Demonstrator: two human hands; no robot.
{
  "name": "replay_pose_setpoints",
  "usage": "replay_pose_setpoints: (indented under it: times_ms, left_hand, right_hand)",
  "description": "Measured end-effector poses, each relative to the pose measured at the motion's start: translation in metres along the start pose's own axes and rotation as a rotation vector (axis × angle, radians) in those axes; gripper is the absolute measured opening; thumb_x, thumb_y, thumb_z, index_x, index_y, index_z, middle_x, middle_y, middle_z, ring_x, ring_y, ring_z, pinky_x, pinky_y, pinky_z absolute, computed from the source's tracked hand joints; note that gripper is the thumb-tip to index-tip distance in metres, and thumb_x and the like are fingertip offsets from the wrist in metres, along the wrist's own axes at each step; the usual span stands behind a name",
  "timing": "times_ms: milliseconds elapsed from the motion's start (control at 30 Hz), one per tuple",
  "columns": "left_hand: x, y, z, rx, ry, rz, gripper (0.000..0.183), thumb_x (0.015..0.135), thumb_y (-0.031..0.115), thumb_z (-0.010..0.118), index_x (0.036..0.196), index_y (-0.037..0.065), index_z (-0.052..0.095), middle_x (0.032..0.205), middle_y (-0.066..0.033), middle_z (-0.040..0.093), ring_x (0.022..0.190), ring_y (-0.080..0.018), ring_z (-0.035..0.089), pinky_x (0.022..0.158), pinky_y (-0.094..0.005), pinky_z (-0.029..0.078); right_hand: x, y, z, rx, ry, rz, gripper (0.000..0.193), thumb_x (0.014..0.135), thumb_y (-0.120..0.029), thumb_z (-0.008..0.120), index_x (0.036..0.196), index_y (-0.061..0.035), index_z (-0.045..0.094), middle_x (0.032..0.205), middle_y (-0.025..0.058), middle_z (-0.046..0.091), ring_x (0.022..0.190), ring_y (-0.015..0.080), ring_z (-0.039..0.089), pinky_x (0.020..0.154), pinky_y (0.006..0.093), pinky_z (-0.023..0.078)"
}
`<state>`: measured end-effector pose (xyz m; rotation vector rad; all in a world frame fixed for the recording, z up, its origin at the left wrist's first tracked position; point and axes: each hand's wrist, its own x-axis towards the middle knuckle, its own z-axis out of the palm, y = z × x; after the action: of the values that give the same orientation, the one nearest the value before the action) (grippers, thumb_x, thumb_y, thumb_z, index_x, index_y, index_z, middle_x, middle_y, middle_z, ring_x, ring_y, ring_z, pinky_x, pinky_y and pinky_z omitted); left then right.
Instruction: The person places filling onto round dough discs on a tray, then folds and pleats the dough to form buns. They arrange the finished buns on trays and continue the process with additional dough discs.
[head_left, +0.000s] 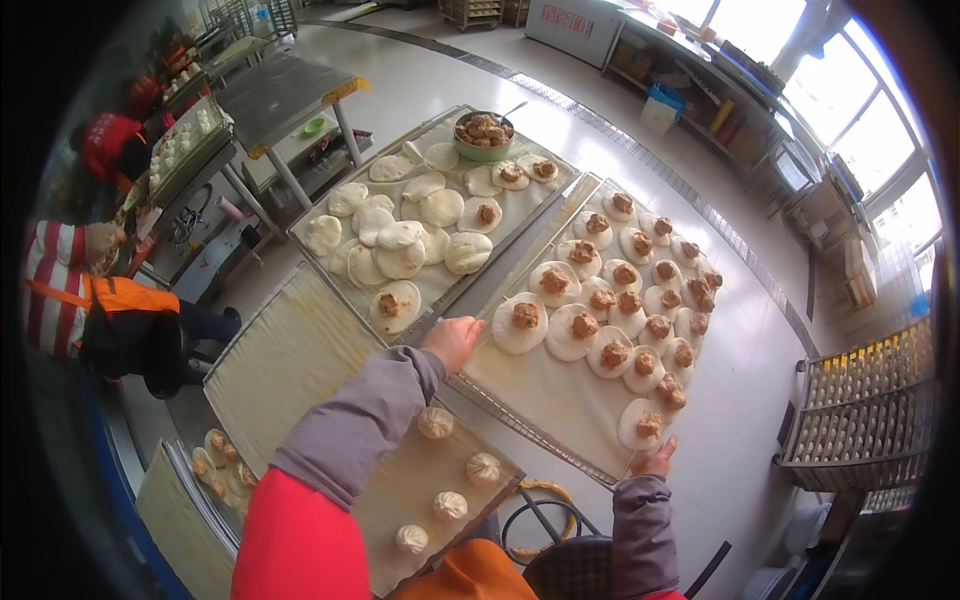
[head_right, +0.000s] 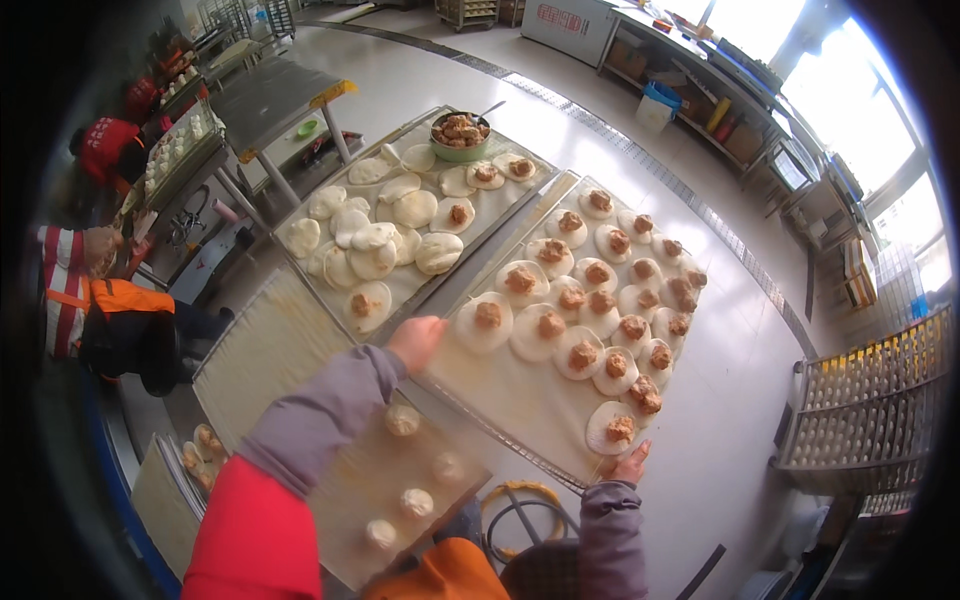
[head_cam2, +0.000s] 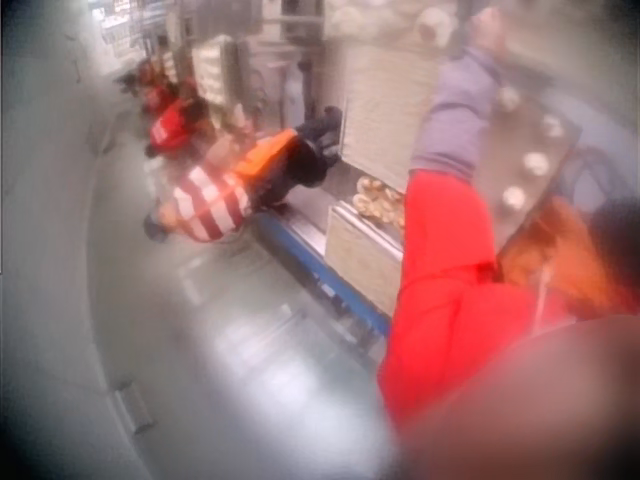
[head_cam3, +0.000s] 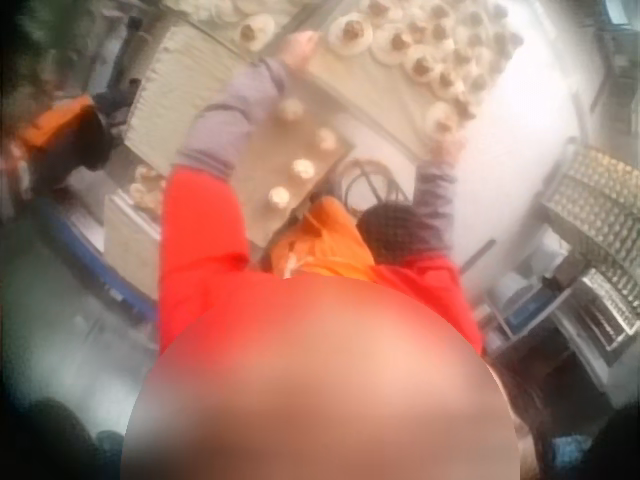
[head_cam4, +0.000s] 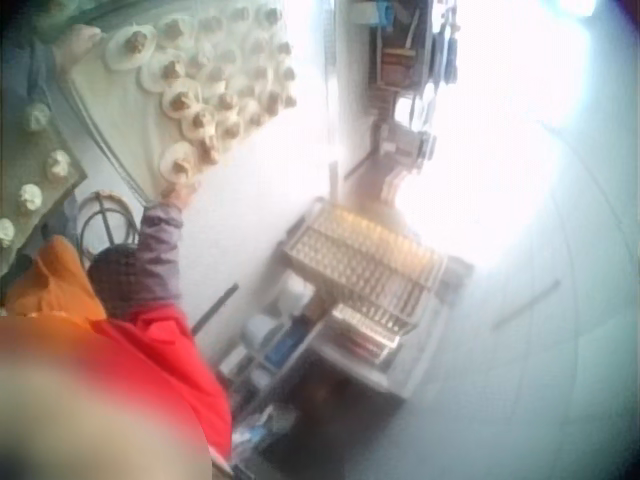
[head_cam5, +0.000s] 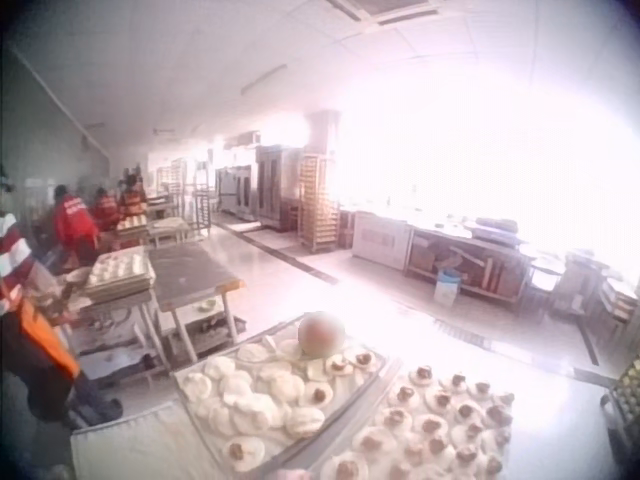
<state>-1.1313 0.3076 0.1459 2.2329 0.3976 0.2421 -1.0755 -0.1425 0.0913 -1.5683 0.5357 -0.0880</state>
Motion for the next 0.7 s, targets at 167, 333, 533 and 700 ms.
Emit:
replay_pose_setpoints:
  times_ms: [167, 333, 533, 700]
  left_hand:
    - [0.005, -0.018, 0.007, 0.146, 0.023, 0.012, 0.034, 0.098, 0.035, 0.046, 0.082, 0.007, 0.059, 0.08, -0.0198, 0.064, 0.079, -0.0425, 0.06, 0.068, -0.0515, 0.047]
    - [0.013, -0.021, -0.002, 0.284, -0.066, -0.11, 0.031, 0.098, 0.032, 0.048, 0.087, 0.006, 0.059, 0.083, -0.0211, 0.064, 0.081, -0.043, 0.059, 0.069, -0.0513, 0.047]
    - [0.016, -0.028, -0.009, 0.345, -0.081, -0.128, 0.027, 0.098, 0.03, 0.049, 0.092, 0.007, 0.061, 0.088, -0.0188, 0.066, 0.085, -0.04, 0.062, 0.073, -0.0496, 0.049]
    - [0.015, -0.026, -0.007, 0.221, -0.023, -0.147, 0.029, 0.097, 0.032, 0.05, 0.09, 0.006, 0.062, 0.086, -0.0187, 0.065, 0.083, -0.0402, 0.061, 0.072, -0.0487, 0.048]
  right_hand:
    - [-0.006, -0.008, 0.01, -0.047, -0.021, 0.02, 0.071, 0.097, -0.055, 0.045, 0.136, 0.0051, 0.047, 0.128, 0.0145, 0.055, 0.111, 0.0257, 0.058, 0.095, 0.033, 0.047]
    - [-0.015, -0.01, 0.017, -0.121, -0.076, 0.135, 0.069, 0.098, -0.054, 0.045, 0.136, 0.0038, 0.048, 0.134, 0.0166, 0.052, 0.118, 0.0244, 0.055, 0.097, 0.0315, 0.045]
    - [-0.026, -0.012, 0.025, 0.15, -0.306, 0.15, 0.063, 0.1, -0.049, 0.042, 0.136, 0.0027, 0.046, 0.133, 0.0169, 0.052, 0.116, 0.0277, 0.056, 0.096, 0.0338, 0.047]
    - [-0.006, -0.003, 0.012, -0.017, -0.262, 0.037, 0.068, 0.1, -0.053, 0.041, 0.139, 0.0036, 0.042, 0.13, 0.0172, 0.054, 0.112, 0.0284, 0.057, 0.096, 0.037, 0.047]
